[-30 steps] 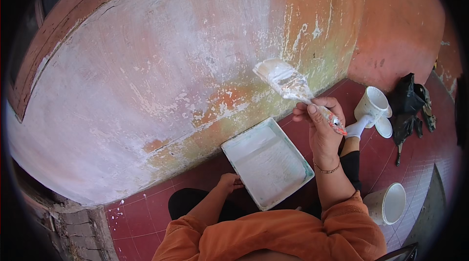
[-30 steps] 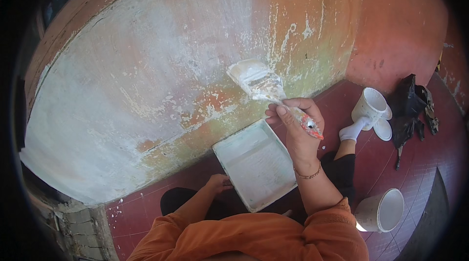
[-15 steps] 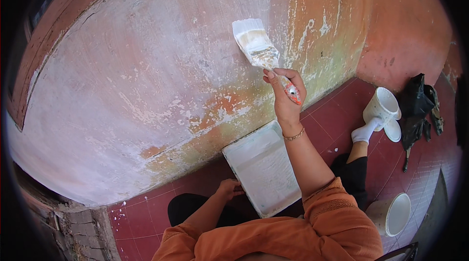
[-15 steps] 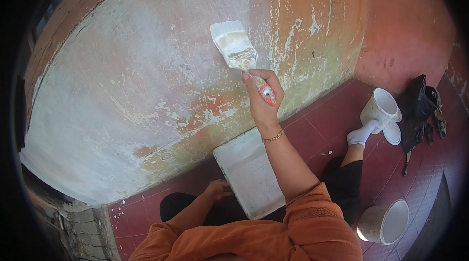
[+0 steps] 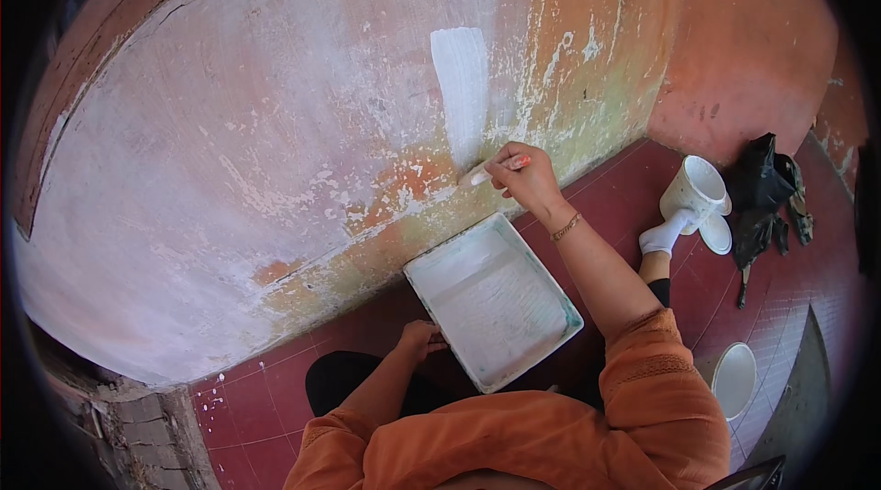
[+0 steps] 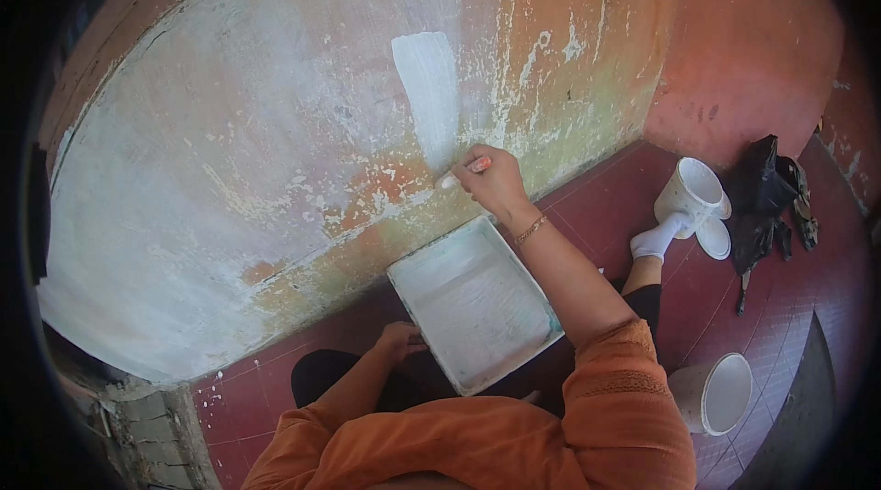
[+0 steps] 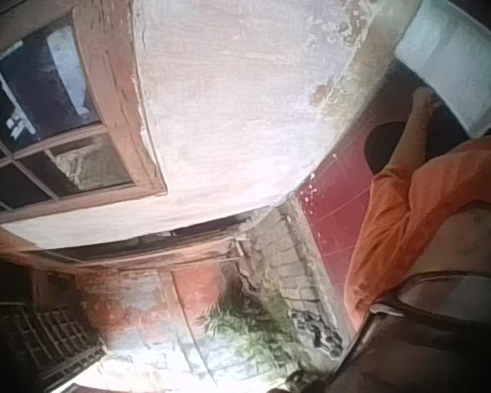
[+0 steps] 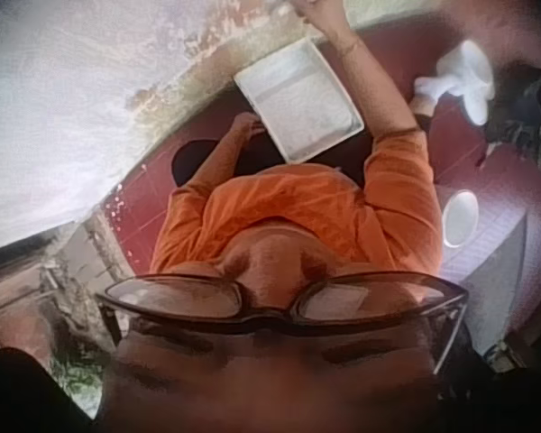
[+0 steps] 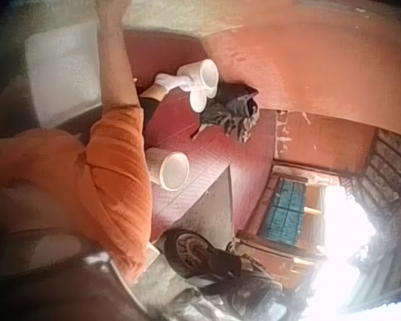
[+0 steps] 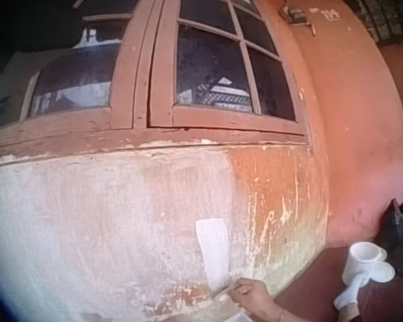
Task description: The person paints a wall using a brush. They dip the brush into a white paint tray on the floor, wipe the excess paint, and then apply vertical strokes to an orange exterior wall, covering a rectangular section.
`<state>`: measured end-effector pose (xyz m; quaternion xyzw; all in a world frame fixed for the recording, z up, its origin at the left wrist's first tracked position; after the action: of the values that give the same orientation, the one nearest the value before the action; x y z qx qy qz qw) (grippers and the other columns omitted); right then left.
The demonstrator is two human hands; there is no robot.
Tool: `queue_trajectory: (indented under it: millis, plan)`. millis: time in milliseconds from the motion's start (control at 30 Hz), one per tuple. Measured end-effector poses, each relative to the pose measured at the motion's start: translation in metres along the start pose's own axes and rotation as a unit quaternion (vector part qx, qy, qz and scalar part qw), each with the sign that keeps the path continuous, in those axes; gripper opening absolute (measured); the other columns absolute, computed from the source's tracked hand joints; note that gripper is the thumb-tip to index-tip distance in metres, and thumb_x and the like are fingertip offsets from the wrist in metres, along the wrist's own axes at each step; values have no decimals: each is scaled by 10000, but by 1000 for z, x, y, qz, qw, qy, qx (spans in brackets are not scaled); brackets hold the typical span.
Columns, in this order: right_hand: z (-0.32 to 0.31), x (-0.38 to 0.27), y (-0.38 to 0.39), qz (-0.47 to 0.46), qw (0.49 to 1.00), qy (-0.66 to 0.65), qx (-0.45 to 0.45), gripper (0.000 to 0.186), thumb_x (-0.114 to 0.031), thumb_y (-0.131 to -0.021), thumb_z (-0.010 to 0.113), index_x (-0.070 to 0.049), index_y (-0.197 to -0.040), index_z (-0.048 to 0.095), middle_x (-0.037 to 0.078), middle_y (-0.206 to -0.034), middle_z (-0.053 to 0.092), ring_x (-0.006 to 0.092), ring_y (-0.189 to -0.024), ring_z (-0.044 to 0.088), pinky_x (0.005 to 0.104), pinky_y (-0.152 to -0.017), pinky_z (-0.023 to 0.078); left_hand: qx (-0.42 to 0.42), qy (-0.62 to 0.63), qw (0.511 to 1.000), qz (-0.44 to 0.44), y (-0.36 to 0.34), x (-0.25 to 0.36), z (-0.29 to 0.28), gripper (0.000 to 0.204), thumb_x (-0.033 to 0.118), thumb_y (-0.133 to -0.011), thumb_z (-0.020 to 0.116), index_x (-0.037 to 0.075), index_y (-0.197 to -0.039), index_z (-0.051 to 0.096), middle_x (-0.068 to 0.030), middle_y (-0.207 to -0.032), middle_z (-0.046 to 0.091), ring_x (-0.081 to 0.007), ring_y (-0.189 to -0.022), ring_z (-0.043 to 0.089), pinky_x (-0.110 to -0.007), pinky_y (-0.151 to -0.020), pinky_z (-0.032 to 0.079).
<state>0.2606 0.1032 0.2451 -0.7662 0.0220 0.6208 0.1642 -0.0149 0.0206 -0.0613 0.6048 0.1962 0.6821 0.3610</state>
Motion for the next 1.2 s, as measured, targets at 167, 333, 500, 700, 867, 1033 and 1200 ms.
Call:
queue_trajectory:
  millis: [167, 333, 500, 700, 867, 1033, 1200]
  plan:
    - [-15, -175, -26, -182, 983, -6, 29, 179, -143, -820, 695, -15, -733, 606, 65, -619, 616, 111, -523, 590, 242, -453, 489, -9, -9, 1000, 12, 0, -2, 3, 147, 44, -883, 530, -57, -971, 590, -157, -885, 643, -276, -796, 647, -441, -767, 557]
    - [-32, -254, -9, -351, 929, -69, 100, 211, -207, -838, 714, -7, -807, 657, 76, -661, 641, 125, -576, 628, 236, -481, 505, 2, 5, 1000, 7, 1, 0, 3, 125, 39, -872, 537, -46, -949, 587, -153, -865, 636, -269, -772, 639, -437, -758, 558]
    - [0, -177, 3, -348, 918, -138, 129, 247, -193, -865, 709, 20, -987, 675, 95, -870, 688, 130, -794, 648, 237, -682, 509, 0, -3, 1000, 4, -2, -4, -2, 118, 35, -864, 548, -43, -944, 586, -154, -858, 633, -275, -769, 637, -439, -750, 557]
    - [40, -36, 64, -294, 950, 22, 99, 230, -124, -857, 705, 24, -1027, 666, 147, -970, 676, 183, -887, 637, 290, -794, 492, 17, -12, 1000, 4, -1, -1, -1, 132, 27, -862, 546, -55, -955, 589, -160, -866, 633, -287, -766, 638, -445, -754, 556]
    - [48, 62, 85, -85, 993, 72, 42, 247, -218, -838, 731, 9, -928, 695, 111, -783, 682, 147, -736, 639, 276, -693, 505, 9, -26, 1000, 10, 8, 6, 6, 147, 17, -864, 532, -71, -966, 592, -169, -891, 635, -293, -777, 644, -448, -757, 559]
    - [58, 43, 42, -64, 996, 52, -45, 248, -243, -835, 727, 2, -865, 702, 84, -673, 652, 124, -613, 598, 274, -592, 480, 18, -24, 999, 16, 6, 8, 5, 146, -4, -855, 529, -71, -969, 593, -159, -917, 629, -291, -771, 642, -456, -742, 565]
    - [53, -117, -5, -122, 990, 54, -35, 268, -236, -840, 717, 3, -736, 657, 59, -575, 594, 102, -481, 556, 252, -465, 449, 16, 0, 1000, 22, -9, -2, -3, 122, -2, -845, 536, -50, -941, 592, -145, -876, 617, -271, -750, 627, -453, -725, 565]
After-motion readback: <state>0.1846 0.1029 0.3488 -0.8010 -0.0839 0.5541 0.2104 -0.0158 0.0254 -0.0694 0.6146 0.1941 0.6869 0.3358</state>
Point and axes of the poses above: each hand's wrist, its own y-axis away from the middle knuckle, its own z-axis out of the palm, x = y × z, the point moved 6 cm from there along -y, towards the middle knuckle
